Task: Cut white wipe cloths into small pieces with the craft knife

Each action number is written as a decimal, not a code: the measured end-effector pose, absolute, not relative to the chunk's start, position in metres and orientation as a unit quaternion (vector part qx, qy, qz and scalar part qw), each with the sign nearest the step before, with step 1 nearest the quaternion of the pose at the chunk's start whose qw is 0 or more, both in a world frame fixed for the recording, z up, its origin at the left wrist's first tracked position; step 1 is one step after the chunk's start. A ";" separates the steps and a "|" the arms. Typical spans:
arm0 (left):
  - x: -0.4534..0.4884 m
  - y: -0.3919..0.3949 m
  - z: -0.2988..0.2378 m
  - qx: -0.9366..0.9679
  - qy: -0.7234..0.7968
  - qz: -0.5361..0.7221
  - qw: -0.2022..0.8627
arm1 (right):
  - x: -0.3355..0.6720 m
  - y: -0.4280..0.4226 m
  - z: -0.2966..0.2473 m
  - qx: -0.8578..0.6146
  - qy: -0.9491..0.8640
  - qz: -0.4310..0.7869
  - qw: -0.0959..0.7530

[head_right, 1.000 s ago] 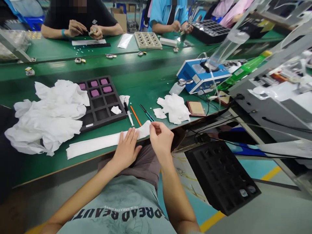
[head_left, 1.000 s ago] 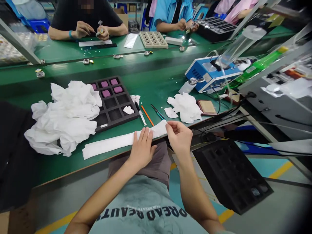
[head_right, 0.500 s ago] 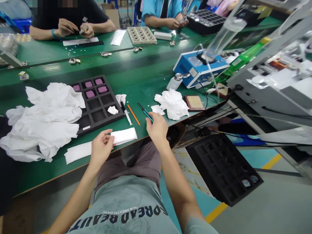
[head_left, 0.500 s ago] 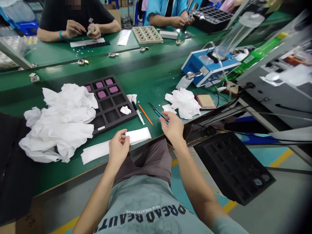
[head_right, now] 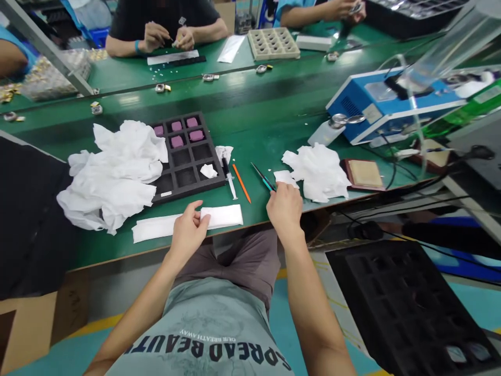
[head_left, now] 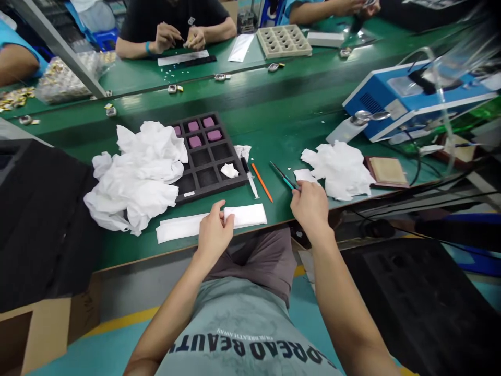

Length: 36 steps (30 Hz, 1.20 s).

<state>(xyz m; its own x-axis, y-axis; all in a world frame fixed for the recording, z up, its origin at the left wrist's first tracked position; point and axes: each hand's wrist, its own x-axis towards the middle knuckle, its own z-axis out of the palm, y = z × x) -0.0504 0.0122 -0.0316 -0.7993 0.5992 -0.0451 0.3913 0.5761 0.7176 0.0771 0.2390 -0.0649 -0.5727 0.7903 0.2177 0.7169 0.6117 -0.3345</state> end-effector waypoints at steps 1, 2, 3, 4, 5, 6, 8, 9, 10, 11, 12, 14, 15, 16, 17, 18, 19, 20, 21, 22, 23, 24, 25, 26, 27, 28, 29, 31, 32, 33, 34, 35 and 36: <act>-0.051 0.012 -0.031 0.284 0.876 0.363 0.144 | 0.079 0.239 -0.065 -0.426 -0.880 0.112 0.178; -0.051 0.012 -0.031 0.284 0.876 0.363 0.144 | 0.082 0.238 -0.065 -0.425 -0.878 0.120 0.185; -0.051 0.012 -0.031 0.283 0.875 0.364 0.146 | 0.085 0.237 -0.064 -0.424 -0.875 0.130 0.196; -0.051 0.012 -0.031 0.282 0.875 0.366 0.147 | 0.089 0.235 -0.063 -0.424 -0.869 0.141 0.211; -0.052 0.012 -0.031 0.281 0.874 0.368 0.148 | 0.093 0.233 -0.061 -0.424 -0.863 0.153 0.228; -0.052 0.012 -0.031 0.281 0.873 0.369 0.150 | 0.098 0.231 -0.059 -0.424 -0.856 0.166 0.244; -0.052 0.013 -0.031 0.280 0.873 0.371 0.149 | 0.109 0.228 -0.054 -0.426 -0.840 0.198 0.272; -0.052 0.013 -0.032 0.280 0.873 0.371 0.148 | 0.115 0.226 -0.052 -0.431 -0.828 0.218 0.283; -0.052 0.014 -0.032 0.279 0.874 0.369 0.146 | 0.121 0.223 -0.051 -0.442 -0.812 0.245 0.293; -0.052 0.014 -0.032 0.279 0.875 0.369 0.145 | 0.127 0.220 -0.050 -0.456 -0.790 0.280 0.300; -0.053 0.015 -0.032 0.279 0.875 0.369 0.145 | 0.133 0.217 -0.049 -0.471 -0.761 0.324 0.305; -0.054 0.016 -0.033 0.281 0.872 0.373 0.148 | 0.143 0.206 -0.048 -0.496 -0.687 0.430 0.313; -0.055 0.017 -0.033 0.282 0.870 0.377 0.149 | 0.148 0.198 -0.048 -0.497 -0.649 0.482 0.314; -0.056 0.017 -0.034 0.284 0.867 0.381 0.150 | 0.153 0.190 -0.048 -0.493 -0.617 0.528 0.313; -0.056 0.018 -0.035 0.286 0.865 0.384 0.149 | 0.158 0.181 -0.048 -0.485 -0.592 0.565 0.308; -0.057 0.019 -0.036 0.289 0.863 0.388 0.148 | 0.163 0.171 -0.048 -0.477 -0.578 0.591 0.298; -0.058 0.019 -0.036 0.290 0.860 0.393 0.147 | 0.168 0.161 -0.048 -0.470 -0.573 0.609 0.282; -0.058 0.020 -0.037 0.289 0.857 0.400 0.147 | 0.172 0.151 -0.048 -0.464 -0.575 0.620 0.263; -0.058 0.021 -0.037 0.286 0.853 0.410 0.149 | 0.176 0.141 -0.049 -0.460 -0.580 0.626 0.245; -0.057 0.022 -0.036 0.280 0.847 0.425 0.155 | 0.179 0.133 -0.050 -0.458 -0.584 0.630 0.228; -0.056 0.022 -0.035 0.271 0.839 0.442 0.164 | 0.182 0.126 -0.051 -0.456 -0.587 0.634 0.214; -0.055 0.022 -0.033 0.261 0.832 0.459 0.171 | 0.183 0.120 -0.052 -0.455 -0.588 0.637 0.204; -0.054 0.021 -0.030 0.252 0.826 0.473 0.176 | 0.185 0.116 -0.053 -0.454 -0.587 0.641 0.197; -0.053 0.020 -0.027 0.245 0.822 0.482 0.176 | 0.186 0.114 -0.054 -0.454 -0.587 0.642 0.194; -0.052 0.018 -0.025 0.240 0.822 0.487 0.169 | 0.186 0.113 -0.055 -0.454 -0.588 0.641 0.193; -0.052 0.014 -0.023 0.236 0.826 0.487 0.158 | 0.187 0.114 -0.055 -0.456 -0.589 0.638 0.194; -0.052 0.011 -0.022 0.231 0.833 0.482 0.144 | 0.187 0.115 -0.055 -0.458 -0.593 0.632 0.197; -0.054 0.003 -0.023 0.225 0.849 0.464 0.117 | 0.186 0.119 -0.054 -0.460 -0.602 0.620 0.205; -0.055 -0.001 -0.025 0.225 0.858 0.449 0.107 | 0.186 0.120 -0.054 -0.459 -0.607 0.615 0.208; -0.056 -0.004 -0.028 0.227 0.867 0.433 0.101 | 0.185 0.122 -0.053 -0.457 -0.611 0.612 0.210; -0.056 -0.007 -0.031 0.231 0.874 0.416 0.097 | 0.185 0.123 -0.053 -0.455 -0.614 0.610 0.211; -0.057 -0.009 -0.033 0.235 0.880 0.401 0.095 | 0.184 0.123 -0.053 -0.453 -0.616 0.609 0.211; -0.057 -0.010 -0.035 0.239 0.885 0.389 0.094 | 0.184 0.123 -0.054 -0.453 -0.617 0.608 0.212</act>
<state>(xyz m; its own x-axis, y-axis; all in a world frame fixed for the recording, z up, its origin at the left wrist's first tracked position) -0.0570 -0.0104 -0.0355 -0.8684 0.4955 0.0191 0.3489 0.5832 0.7336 0.1836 0.1232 -0.0540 -0.5005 0.8159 -0.2897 0.3007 -0.1499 -0.9418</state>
